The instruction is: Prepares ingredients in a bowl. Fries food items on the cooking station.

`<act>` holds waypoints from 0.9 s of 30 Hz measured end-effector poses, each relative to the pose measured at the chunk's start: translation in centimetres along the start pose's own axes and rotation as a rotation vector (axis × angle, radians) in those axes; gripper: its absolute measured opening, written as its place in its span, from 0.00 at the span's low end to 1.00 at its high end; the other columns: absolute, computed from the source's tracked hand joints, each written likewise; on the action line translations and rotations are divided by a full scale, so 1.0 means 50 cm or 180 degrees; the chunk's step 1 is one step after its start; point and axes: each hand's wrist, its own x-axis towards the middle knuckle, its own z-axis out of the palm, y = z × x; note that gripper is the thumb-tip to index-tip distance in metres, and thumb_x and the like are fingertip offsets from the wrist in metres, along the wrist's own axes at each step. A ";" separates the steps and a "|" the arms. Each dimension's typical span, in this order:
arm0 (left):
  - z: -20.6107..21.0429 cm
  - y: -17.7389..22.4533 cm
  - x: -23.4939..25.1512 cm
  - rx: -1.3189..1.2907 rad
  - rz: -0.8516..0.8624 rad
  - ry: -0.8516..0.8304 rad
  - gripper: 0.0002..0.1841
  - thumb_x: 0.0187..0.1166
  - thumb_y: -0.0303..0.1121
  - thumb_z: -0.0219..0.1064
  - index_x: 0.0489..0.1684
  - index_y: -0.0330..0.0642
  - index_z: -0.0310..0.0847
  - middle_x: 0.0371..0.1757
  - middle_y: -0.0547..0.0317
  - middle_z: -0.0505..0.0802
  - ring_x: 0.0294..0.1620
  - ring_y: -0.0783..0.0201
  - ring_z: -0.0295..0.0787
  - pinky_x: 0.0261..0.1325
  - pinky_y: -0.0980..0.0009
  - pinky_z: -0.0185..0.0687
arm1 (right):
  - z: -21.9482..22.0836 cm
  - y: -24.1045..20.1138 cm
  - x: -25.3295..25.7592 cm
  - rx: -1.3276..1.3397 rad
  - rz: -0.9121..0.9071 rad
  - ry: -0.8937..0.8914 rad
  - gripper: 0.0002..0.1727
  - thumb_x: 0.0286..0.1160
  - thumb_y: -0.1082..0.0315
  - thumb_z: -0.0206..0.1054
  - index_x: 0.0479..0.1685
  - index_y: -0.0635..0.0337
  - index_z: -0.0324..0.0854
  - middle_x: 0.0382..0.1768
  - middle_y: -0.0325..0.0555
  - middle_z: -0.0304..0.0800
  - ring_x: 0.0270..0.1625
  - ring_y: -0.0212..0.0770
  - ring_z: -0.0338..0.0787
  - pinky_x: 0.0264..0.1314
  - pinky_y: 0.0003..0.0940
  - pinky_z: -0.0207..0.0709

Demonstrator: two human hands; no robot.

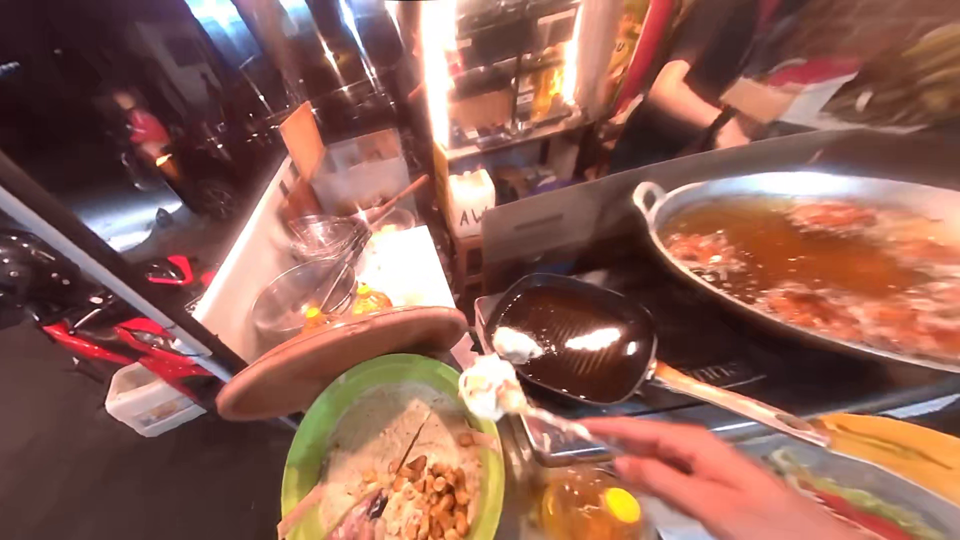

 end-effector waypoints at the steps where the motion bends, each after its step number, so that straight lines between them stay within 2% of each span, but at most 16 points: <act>1: 0.012 0.023 0.018 0.0301 0.0036 -0.0033 0.25 0.94 0.42 0.50 0.84 0.38 0.71 0.76 0.47 0.85 0.76 0.60 0.82 0.83 0.57 0.72 | -0.039 0.000 0.007 -0.0182 0.0006 0.0248 0.22 0.78 0.64 0.59 0.69 0.40 0.87 0.35 0.33 0.91 0.25 0.28 0.80 0.28 0.29 0.76; 3: 0.040 0.076 0.057 0.0997 0.0178 -0.0041 0.26 0.93 0.43 0.50 0.86 0.45 0.70 0.73 0.46 0.88 0.74 0.52 0.85 0.80 0.47 0.74 | -0.099 0.003 0.023 -0.0618 0.0001 0.0658 0.23 0.74 0.61 0.58 0.64 0.34 0.90 0.24 0.30 0.85 0.21 0.29 0.77 0.23 0.31 0.73; 5: 0.070 0.138 0.102 0.1511 0.0271 -0.0035 0.26 0.92 0.44 0.50 0.88 0.52 0.68 0.72 0.49 0.89 0.71 0.50 0.87 0.76 0.45 0.78 | -0.143 0.014 0.050 -0.1060 0.0058 0.0850 0.20 0.80 0.63 0.57 0.63 0.37 0.89 0.21 0.31 0.84 0.20 0.31 0.79 0.24 0.36 0.76; 7: 0.100 0.202 0.157 0.1965 0.0289 -0.0049 0.26 0.92 0.45 0.49 0.90 0.60 0.66 0.73 0.54 0.88 0.70 0.52 0.88 0.73 0.46 0.81 | -0.174 0.038 0.091 -0.1412 0.0345 0.0870 0.18 0.86 0.66 0.59 0.68 0.44 0.87 0.27 0.37 0.90 0.27 0.38 0.87 0.35 0.47 0.85; 8: 0.113 0.233 0.188 0.2190 0.0282 -0.0120 0.26 0.93 0.46 0.47 0.91 0.62 0.63 0.75 0.54 0.86 0.71 0.53 0.87 0.73 0.47 0.81 | -0.183 0.059 0.115 -0.1503 0.0462 0.0908 0.18 0.86 0.67 0.60 0.69 0.45 0.86 0.30 0.40 0.92 0.30 0.40 0.90 0.39 0.50 0.86; 10: 0.138 0.288 0.257 0.2525 0.0300 -0.0353 0.27 0.94 0.46 0.43 0.93 0.61 0.58 0.80 0.55 0.82 0.76 0.52 0.83 0.76 0.47 0.78 | -0.193 0.113 0.163 -0.1704 0.0555 0.1014 0.19 0.84 0.69 0.62 0.69 0.46 0.87 0.39 0.46 0.95 0.40 0.48 0.93 0.47 0.59 0.86; 12: 0.169 0.333 0.331 0.2656 0.0348 -0.0410 0.27 0.93 0.45 0.42 0.93 0.60 0.59 0.80 0.54 0.82 0.75 0.50 0.83 0.75 0.43 0.78 | -0.201 0.152 0.204 -0.2000 0.0579 0.1077 0.21 0.82 0.68 0.61 0.71 0.44 0.86 0.51 0.51 0.95 0.54 0.56 0.94 0.58 0.66 0.84; 14: 0.201 0.372 0.391 0.2770 0.0316 -0.0408 0.28 0.93 0.45 0.43 0.93 0.59 0.58 0.80 0.52 0.82 0.75 0.48 0.84 0.73 0.41 0.78 | -0.200 0.166 0.236 -0.2327 0.0655 0.1070 0.23 0.80 0.68 0.60 0.73 0.42 0.84 0.56 0.52 0.94 0.61 0.58 0.92 0.62 0.67 0.82; 16: 0.230 0.386 0.443 0.2896 0.0320 -0.0295 0.28 0.92 0.45 0.44 0.92 0.59 0.59 0.77 0.52 0.85 0.72 0.47 0.86 0.70 0.39 0.81 | -0.197 0.163 0.264 -0.2555 0.0792 0.0935 0.25 0.81 0.67 0.59 0.75 0.40 0.82 0.57 0.52 0.94 0.63 0.58 0.91 0.62 0.64 0.83; 20: 0.276 0.361 0.530 0.3092 0.0339 0.0030 0.28 0.90 0.45 0.45 0.91 0.61 0.61 0.74 0.53 0.87 0.70 0.47 0.87 0.67 0.40 0.83 | -0.196 0.173 0.298 -0.2725 0.0807 0.0854 0.27 0.81 0.68 0.55 0.78 0.38 0.79 0.58 0.51 0.93 0.63 0.56 0.91 0.61 0.62 0.83; 23: 0.287 0.363 0.553 0.3193 0.0250 0.0137 0.29 0.88 0.44 0.48 0.92 0.60 0.58 0.72 0.49 0.88 0.66 0.43 0.89 0.63 0.39 0.84 | -0.195 0.183 0.309 -0.2714 0.0809 0.0894 0.28 0.82 0.68 0.53 0.80 0.37 0.77 0.59 0.50 0.93 0.63 0.55 0.91 0.61 0.61 0.83; 27: 0.290 0.376 0.566 0.3300 0.0210 0.0225 0.29 0.88 0.44 0.49 0.91 0.59 0.60 0.70 0.47 0.88 0.64 0.43 0.89 0.62 0.40 0.85 | -0.191 0.198 0.313 -0.2604 0.0785 0.0999 0.28 0.84 0.67 0.52 0.82 0.34 0.76 0.58 0.50 0.93 0.61 0.55 0.92 0.59 0.61 0.83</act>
